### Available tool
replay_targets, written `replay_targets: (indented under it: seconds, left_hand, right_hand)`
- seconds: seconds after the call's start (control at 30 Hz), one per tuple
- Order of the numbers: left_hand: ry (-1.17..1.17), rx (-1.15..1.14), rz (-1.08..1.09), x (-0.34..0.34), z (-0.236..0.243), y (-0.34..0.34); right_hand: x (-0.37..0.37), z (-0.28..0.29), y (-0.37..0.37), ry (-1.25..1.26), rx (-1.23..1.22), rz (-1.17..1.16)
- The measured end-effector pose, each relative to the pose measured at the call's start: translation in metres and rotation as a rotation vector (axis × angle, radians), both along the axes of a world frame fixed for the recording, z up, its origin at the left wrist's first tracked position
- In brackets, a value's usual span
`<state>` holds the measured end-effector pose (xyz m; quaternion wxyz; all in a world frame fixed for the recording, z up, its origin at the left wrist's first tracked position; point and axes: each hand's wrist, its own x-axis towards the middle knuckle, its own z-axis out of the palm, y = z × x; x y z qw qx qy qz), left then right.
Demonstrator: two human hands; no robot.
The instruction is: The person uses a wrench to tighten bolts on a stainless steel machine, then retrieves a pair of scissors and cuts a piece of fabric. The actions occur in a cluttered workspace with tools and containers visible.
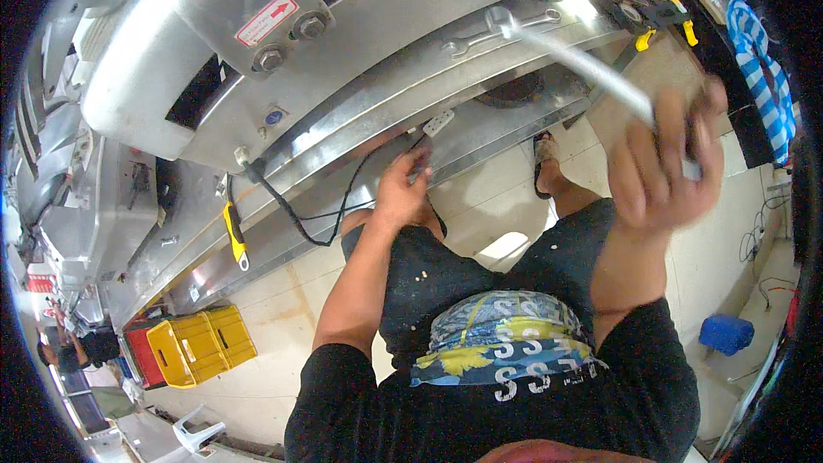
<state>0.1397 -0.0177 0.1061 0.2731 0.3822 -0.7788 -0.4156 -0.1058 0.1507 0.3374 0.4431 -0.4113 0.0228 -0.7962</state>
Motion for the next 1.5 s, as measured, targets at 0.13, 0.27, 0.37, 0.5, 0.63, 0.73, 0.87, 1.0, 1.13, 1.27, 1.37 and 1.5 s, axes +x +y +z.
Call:
replay_targets:
  seconds: [0.13, 0.27, 0.37, 0.5, 0.63, 0.73, 0.87, 1.0, 1.13, 1.27, 1.37, 1.5]
  left_hand:
    - [0.338, -0.402, -0.365, -0.041, 0.134, 0.065]
    - [0.260, 0.254, -0.735, -0.085, 0.118, 0.108]
    - [0.376, 0.711, -0.604, -0.098, 0.122, 0.114]
    - [1.205, 1.342, -0.511, -0.107, 0.137, 0.097]
    - [1.351, 1.277, -0.534, -0.122, 0.186, 0.086]
    - [1.306, 1.223, -0.628, -0.130, 0.206, 0.082]
    - [1.157, 0.767, -0.583, -0.127, 0.230, 0.058]
    - [1.079, 0.789, -0.697, -0.110, 0.209, 0.026]
    - [0.885, 0.829, -0.582, -0.080, 0.155, 0.022]
    - [0.689, 0.985, -0.480, -0.067, 0.065, 0.022]
    - [0.518, 1.045, -0.316, -0.072, -0.014, 0.025]
    - [-0.022, 0.752, -0.157, -0.063, -0.077, 0.022]
  right_hand:
    - [0.023, -0.017, 0.048, 0.206, 0.474, 0.001]
    - [0.043, -0.015, 0.039, 0.432, 0.813, 0.003]
    - [0.032, -0.032, 0.041, 0.654, 0.699, -0.576]
    - [-0.024, -0.096, 0.072, 1.171, 0.470, -0.978]
    - [0.024, -0.104, 0.067, 0.582, 0.457, -0.586]
    - [0.032, -0.048, 0.032, 0.690, 0.513, -0.892]
    - [0.012, -0.019, 0.000, 0.749, 0.507, -0.966]
    - [0.019, 0.031, -0.033, 0.883, 0.368, -1.112]
    - [0.016, 0.051, -0.069, 0.776, 0.397, -1.127]
    - [-0.001, 0.068, -0.078, 0.697, 0.320, -1.078]
    - [-0.008, 0.077, -0.063, 0.819, 0.311, -1.142]
    - [0.029, 0.073, -0.089, 0.939, 0.379, -1.229]
